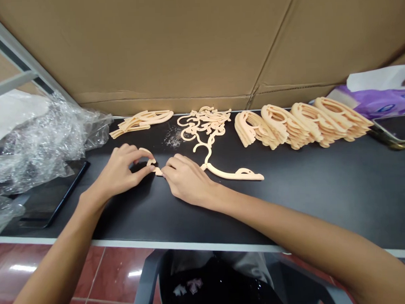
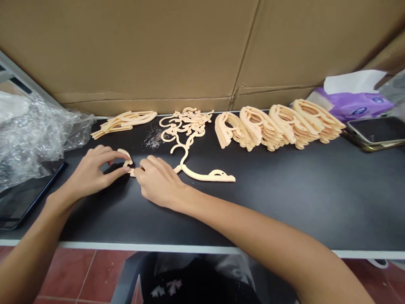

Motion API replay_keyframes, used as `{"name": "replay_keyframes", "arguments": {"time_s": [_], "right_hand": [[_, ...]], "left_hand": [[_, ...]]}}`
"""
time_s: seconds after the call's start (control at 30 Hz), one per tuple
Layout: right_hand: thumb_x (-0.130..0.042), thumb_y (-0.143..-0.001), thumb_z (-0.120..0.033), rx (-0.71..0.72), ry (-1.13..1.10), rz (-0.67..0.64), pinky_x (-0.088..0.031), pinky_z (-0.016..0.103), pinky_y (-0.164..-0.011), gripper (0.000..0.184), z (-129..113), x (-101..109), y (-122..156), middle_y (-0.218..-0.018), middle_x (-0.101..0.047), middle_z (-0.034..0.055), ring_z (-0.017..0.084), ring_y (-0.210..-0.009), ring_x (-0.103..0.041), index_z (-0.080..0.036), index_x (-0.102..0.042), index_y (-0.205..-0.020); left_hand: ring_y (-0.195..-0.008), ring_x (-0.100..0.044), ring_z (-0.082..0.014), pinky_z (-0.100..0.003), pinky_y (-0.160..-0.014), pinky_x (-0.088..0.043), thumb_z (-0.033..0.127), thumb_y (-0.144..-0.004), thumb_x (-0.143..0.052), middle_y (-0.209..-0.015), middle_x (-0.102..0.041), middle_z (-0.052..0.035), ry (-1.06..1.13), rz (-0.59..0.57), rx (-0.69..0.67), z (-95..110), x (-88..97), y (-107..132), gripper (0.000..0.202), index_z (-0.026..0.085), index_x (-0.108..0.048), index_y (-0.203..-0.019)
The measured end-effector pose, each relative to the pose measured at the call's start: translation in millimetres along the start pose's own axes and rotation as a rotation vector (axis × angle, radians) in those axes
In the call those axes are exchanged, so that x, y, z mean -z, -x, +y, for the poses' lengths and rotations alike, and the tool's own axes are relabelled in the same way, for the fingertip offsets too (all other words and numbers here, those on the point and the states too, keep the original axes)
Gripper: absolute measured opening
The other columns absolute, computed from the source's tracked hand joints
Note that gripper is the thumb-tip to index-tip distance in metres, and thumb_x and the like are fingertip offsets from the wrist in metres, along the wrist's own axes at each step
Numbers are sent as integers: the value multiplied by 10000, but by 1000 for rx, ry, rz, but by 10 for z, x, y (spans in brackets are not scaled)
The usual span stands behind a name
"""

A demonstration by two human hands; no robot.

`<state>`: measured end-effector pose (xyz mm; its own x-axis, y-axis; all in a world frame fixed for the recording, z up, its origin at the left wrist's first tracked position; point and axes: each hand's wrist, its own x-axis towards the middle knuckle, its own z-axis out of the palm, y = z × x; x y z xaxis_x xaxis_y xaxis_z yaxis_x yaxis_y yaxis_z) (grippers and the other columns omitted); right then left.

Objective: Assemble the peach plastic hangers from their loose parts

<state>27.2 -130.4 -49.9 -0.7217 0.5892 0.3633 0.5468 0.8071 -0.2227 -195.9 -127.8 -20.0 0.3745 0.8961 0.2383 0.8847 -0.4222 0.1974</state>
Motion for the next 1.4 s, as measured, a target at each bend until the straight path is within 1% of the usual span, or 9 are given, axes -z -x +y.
{"name": "replay_keyframes", "arguments": {"time_s": [0.1,0.27,0.43,0.6,0.7,0.87,1.07,1.27,1.4], "right_hand": [[-415,-1000,-99,10,-14,24,-387,355,-772,315,0,-10,9,-936,-660,108,223,-863,-489,-129,-727,-975],[-445,-1012,-144,53,-23,103,-357,351,-752,280,-13,-7,25,-946,-654,99,211,-860,-481,-147,-719,-955],[-472,-999,-173,74,-26,183,-346,354,-738,258,-13,-1,21,-916,-678,99,207,-837,-502,-127,-712,-917],[-474,-985,-181,22,-103,324,-388,352,-728,284,-19,58,54,-847,-674,86,198,-799,-521,-138,-713,-838],[-486,-976,-166,36,-84,417,-410,349,-715,275,22,207,205,-809,-669,74,185,-767,-535,-135,-715,-826],[-606,-917,-139,42,-13,520,-435,358,-669,111,323,550,737,-770,-685,72,183,-710,-568,-137,-691,-846],[-681,-888,-244,-78,-170,218,-526,368,-710,168,624,721,1211,-898,-662,91,202,-794,-617,-155,-679,-1031],[-534,-863,-89,-63,-218,10,-506,393,-761,225,528,754,1184,-946,-628,88,206,-852,-573,-196,-690,-986],[-504,-836,-51,-70,-212,-25,-491,410,-779,264,483,762,1167,-977,-622,89,212,-872,-571,-204,-690,-942]], "left_hand": [[-717,-561,-172,-314,-755,-437,468,-961,-533,-735,-596,2,107,-80,-11,23,-30,6,334,205,-710,-1067],[-1057,-617,-218,-336,-975,-457,441,-974,-547,-1118,-663,-74,222,-84,-111,80,-41,8,323,186,-705,-1095],[-1113,-620,-208,-335,-1023,-455,421,-971,-579,-1175,-674,-59,340,-147,-124,88,8,16,264,206,-707,-1054],[-1078,-622,-228,-334,-969,-484,553,-739,-821,-1153,-681,-55,370,-169,-170,180,31,25,461,201,-679,-1001],[-1060,-619,-226,-334,-943,-491,524,-723,-840,-1119,-693,-40,383,-204,-183,270,38,24,429,211,-672,-964],[-1004,-639,-199,-311,-879,-507,251,-830,-688,-1059,-705,-26,495,-305,-141,353,58,34,118,211,-676,-941],[-1005,-649,-213,-292,-804,-528,126,-756,-597,-1044,-702,-49,544,-323,-82,380,58,46,181,193,-684,-900],[-1091,-627,-235,-382,-943,-531,93,-788,-535,-902,-741,-33,565,-250,-150,408,7,20,155,204,-636,-749],[-1140,-580,-253,-456,-1026,-487,145,-829,-553,-1024,-737,-50,501,-184,-161,435,-39,7,172,207,-649,-700]]}}
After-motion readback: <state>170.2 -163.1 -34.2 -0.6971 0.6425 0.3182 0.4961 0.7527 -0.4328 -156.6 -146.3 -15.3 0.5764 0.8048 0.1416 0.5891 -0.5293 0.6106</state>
